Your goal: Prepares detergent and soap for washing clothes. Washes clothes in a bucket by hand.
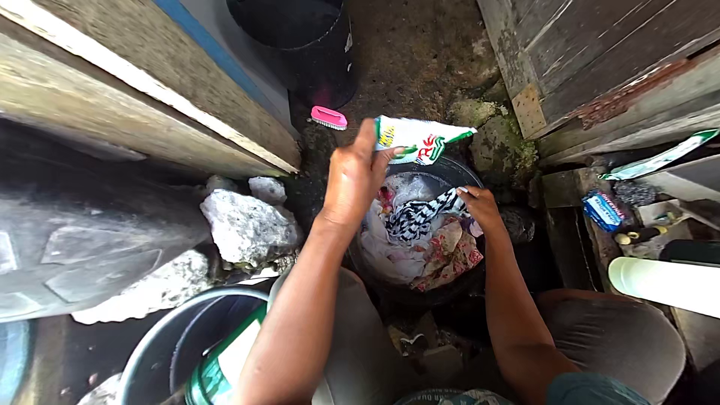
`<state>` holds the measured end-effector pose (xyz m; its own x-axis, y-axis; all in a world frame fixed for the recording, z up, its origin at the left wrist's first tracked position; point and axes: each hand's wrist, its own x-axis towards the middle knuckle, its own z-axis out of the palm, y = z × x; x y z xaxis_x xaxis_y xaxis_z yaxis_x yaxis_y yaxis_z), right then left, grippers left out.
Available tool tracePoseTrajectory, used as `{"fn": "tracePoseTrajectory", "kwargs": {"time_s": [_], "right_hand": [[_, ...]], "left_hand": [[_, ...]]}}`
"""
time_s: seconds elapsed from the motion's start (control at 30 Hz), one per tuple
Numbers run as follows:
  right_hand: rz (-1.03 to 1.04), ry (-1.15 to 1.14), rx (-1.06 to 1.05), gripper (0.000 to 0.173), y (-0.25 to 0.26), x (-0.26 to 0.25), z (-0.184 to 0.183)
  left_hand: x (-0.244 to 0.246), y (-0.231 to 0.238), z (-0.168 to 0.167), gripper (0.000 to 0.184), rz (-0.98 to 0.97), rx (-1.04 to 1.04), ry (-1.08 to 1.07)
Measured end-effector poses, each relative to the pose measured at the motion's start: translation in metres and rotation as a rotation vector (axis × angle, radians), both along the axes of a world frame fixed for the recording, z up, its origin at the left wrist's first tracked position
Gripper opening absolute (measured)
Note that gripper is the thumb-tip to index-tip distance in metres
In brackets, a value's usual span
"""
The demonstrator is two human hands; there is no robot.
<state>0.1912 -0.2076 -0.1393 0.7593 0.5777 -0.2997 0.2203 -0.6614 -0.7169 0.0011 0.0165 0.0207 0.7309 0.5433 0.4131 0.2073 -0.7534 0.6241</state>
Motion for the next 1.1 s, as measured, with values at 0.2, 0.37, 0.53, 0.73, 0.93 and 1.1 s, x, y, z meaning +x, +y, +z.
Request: {"fn": "tracePoseTrajectory", "kwargs": {"time_s": [0.2, 0.37, 0.53, 0.73, 0.93, 1.1], "right_hand": [[0.128, -0.277, 0.081, 0.046, 0.029, -0.008, -0.053], [0.631, -0.33, -0.094, 0.069, 0.06, -0.04, -0.137], [0.591, -0.173, -0.41, 0.051, 0.085, -0.025, -0.133], [0.428, -0.221, -0.249, 0.061, 0.086, -0.074, -0.156], [0.55, -0.153, -0.351, 0.052, 0.083, -0.038, -0.148], [0.299, -0.417, -0.034, 0.049, 0.06, -0.103, -0.169]], "left_hand": [[-0.011, 0.02, 0.022, 0.028, 0.082, -0.736, -0.351], [-0.018, 0.024, 0.029, 0.017, 0.12, -0.952, -0.495], [-0.017, 0.025, 0.029, 0.014, 0.128, -0.936, -0.49], [-0.01, 0.021, 0.03, 0.015, 0.068, -0.927, -0.46], [-0.008, 0.023, 0.032, 0.011, 0.091, -0.913, -0.455], [-0.005, 0.022, 0.029, 0.016, 0.067, -0.92, -0.432]]}}
